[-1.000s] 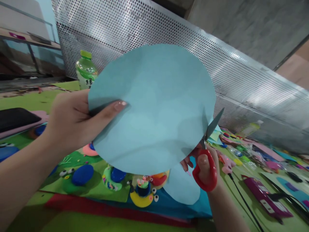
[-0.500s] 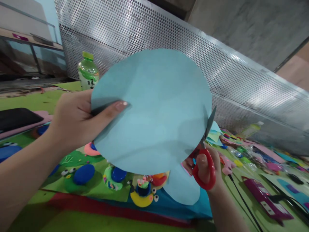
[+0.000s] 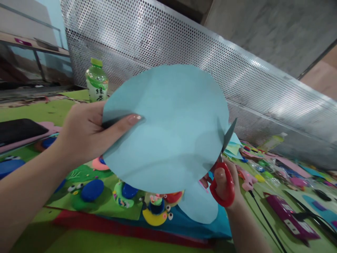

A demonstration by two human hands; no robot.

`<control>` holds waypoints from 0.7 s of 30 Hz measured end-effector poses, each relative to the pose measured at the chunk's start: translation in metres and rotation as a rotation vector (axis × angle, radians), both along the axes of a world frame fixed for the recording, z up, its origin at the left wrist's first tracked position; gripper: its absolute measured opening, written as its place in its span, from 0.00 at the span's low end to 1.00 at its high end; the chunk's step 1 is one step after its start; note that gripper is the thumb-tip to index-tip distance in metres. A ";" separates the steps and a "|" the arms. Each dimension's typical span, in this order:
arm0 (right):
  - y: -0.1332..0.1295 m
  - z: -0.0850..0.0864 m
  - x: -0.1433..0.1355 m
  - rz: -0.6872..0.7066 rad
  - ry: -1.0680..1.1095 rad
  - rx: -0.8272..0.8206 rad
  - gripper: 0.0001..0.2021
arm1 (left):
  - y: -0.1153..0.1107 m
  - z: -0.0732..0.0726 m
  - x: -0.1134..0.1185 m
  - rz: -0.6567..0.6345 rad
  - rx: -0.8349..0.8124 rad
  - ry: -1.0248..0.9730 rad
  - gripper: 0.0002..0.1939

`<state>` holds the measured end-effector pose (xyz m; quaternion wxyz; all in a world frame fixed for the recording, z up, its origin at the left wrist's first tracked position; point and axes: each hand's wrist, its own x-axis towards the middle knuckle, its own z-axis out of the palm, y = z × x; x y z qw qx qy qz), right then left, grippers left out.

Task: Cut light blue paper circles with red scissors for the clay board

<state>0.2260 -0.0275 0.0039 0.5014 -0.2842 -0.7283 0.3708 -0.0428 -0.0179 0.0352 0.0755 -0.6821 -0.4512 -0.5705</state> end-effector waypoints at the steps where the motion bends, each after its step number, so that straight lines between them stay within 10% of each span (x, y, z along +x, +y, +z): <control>1: 0.000 -0.001 0.000 0.007 0.017 -0.013 0.16 | 0.000 0.000 0.000 -0.005 0.006 0.002 0.20; 21: 0.003 -0.007 0.001 -0.021 0.023 -0.075 0.15 | 0.008 -0.004 -0.004 -0.135 -0.236 -0.040 0.11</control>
